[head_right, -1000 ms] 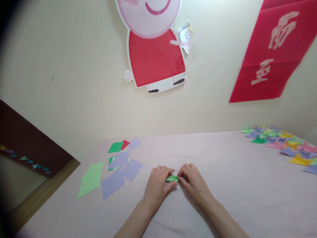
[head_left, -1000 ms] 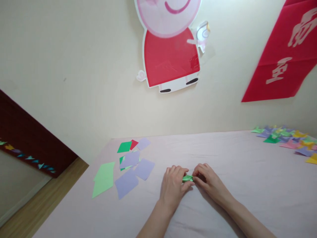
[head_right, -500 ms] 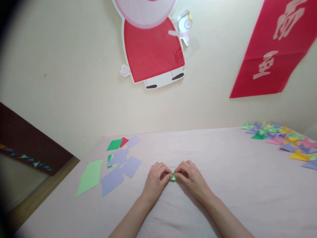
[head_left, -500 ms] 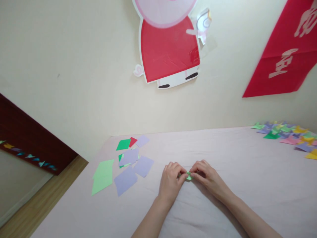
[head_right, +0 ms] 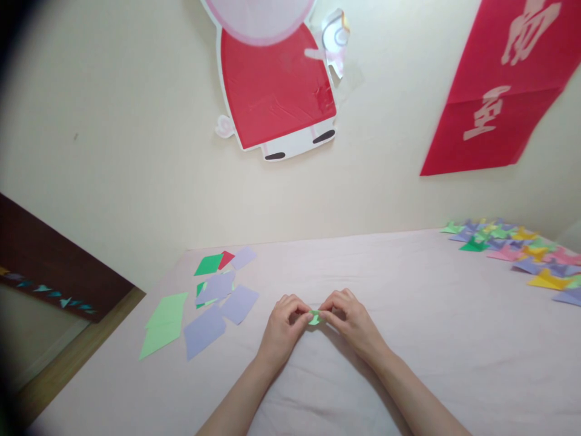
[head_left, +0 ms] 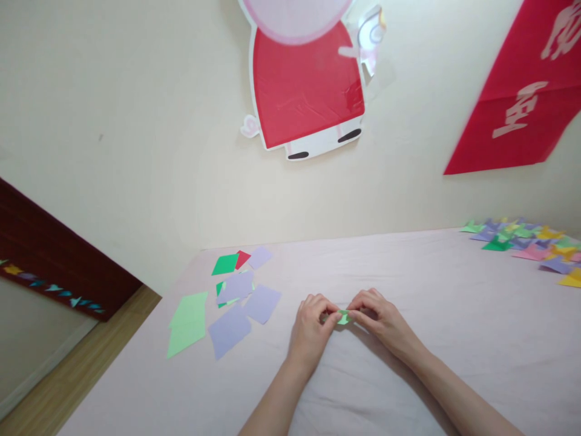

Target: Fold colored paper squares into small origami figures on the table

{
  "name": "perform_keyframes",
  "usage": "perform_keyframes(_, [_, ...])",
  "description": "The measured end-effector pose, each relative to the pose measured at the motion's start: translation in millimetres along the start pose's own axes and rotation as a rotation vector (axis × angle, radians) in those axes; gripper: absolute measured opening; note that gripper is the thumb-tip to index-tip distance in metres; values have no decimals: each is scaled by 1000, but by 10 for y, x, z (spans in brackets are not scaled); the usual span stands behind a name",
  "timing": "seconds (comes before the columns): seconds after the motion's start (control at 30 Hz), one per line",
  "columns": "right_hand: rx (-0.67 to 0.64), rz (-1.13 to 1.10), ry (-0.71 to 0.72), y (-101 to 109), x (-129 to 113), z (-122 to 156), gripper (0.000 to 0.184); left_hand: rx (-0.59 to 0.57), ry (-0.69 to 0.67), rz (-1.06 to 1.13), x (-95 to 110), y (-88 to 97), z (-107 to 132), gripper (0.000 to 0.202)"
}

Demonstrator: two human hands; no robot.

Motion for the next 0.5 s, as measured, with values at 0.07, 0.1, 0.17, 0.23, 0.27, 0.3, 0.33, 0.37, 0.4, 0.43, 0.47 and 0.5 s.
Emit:
perform_keyframes(0.07, [0, -2, -9, 6, -3, 0, 21, -3, -2, 31, -5, 3, -4, 12])
perform_keyframes(0.1, [2, -6, -14, 10, -7, 0, 21, -6, -4, 40, -6, 4, -6, 12])
perform_keyframes(0.17, [3, -12, -17, 21, -18, -1, 21, -10, -4, 45, -6, 3, -11, 11])
perform_keyframes(0.23, [-5, -13, -9, 30, -31, -3, 21, -17, -2, 33, -5, 0, -15, 9])
perform_keyframes(0.27, [-8, -11, -1, 33, -38, -4, 21, -19, 3, 21, -4, -2, -17, 7])
perform_keyframes(0.3, [-9, -8, 10, 35, -43, -5, 21, -21, 8, 9, -3, -3, -19, 5])
perform_keyframes(0.33, [-10, -3, 22, 34, -46, -6, 20, -22, 11, 0, -2, -4, -19, 2])
perform_keyframes(0.37, [-8, 4, 32, 31, -48, -7, 20, -19, 14, -8, -1, -4, -19, 1])
perform_keyframes(0.4, [-7, 14, 41, 26, -47, -7, 19, -14, 14, -16, 0, -3, -18, 4])
perform_keyframes(0.43, [-8, 26, 48, 19, -44, -7, 17, -8, 12, -30, 1, -1, -15, 8])
perform_keyframes(0.47, [-12, 40, 51, 11, -41, -6, 15, -1, 8, -51, 2, 0, -11, 13])
perform_keyframes(0.5, [-18, 53, 52, 2, -37, -5, 12, 3, 3, -79, 3, 1, -6, 19])
Point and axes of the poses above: each hand's wrist, its own z-axis away from the middle knuckle, its own y-axis out of the back of the hand, x = y × z, the point moved 1 cm from there along -z, towards the middle knuckle, and after that the axes turned 2 degrees about -x, right-handed, at the moved point
